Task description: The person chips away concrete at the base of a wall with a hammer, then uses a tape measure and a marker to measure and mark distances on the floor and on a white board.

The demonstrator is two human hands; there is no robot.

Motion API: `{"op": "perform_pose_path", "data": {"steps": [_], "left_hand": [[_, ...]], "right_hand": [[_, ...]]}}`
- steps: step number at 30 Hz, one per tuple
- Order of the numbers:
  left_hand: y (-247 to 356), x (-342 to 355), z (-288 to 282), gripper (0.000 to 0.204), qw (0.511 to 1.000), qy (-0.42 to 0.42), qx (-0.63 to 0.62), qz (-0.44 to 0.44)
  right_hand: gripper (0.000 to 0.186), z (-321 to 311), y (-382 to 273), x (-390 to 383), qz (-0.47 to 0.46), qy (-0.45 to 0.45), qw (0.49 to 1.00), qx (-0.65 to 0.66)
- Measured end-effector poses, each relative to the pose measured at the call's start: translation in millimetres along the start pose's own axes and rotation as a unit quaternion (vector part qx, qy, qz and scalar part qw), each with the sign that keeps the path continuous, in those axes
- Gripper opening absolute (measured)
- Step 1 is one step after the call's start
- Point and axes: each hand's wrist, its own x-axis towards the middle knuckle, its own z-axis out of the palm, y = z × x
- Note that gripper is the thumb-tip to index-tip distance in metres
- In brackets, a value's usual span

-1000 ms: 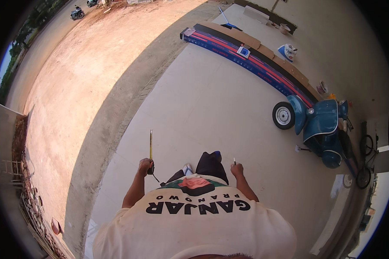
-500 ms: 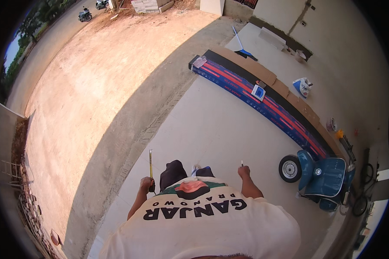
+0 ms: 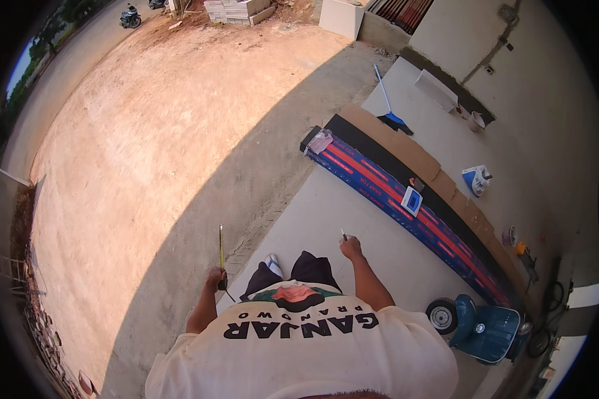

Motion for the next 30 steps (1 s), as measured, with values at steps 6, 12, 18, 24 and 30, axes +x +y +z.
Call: {"op": "perform_pose_path", "data": {"steps": [6, 12, 18, 24, 30], "left_hand": [[226, 111, -26, 0.026, 0.987, 0.061, -0.126, 0.072], [377, 170, 20, 0.022, 0.985, 0.067, -0.156, 0.032], [433, 255, 3, 0.022, 0.983, 0.030, -0.173, -0.052], [521, 375, -22, 0.020, 0.991, 0.008, -0.124, -0.042], [698, 547, -32, 0.013, 0.984, -0.007, 0.119, 0.134]], "right_hand": [[0.035, 25, 43, 56, 0.188, -0.156, 0.967, -0.080], [0.034, -7, 31, 183, -0.009, -0.243, 0.917, -0.317], [0.022, -35, -116, 453, 0.164, -0.049, 0.975, 0.140], [0.022, -100, -302, 650, 0.001, 0.041, 0.963, 0.266], [0.018, 18, -169, 786, 0.200, 0.048, 0.978, 0.043]]}}
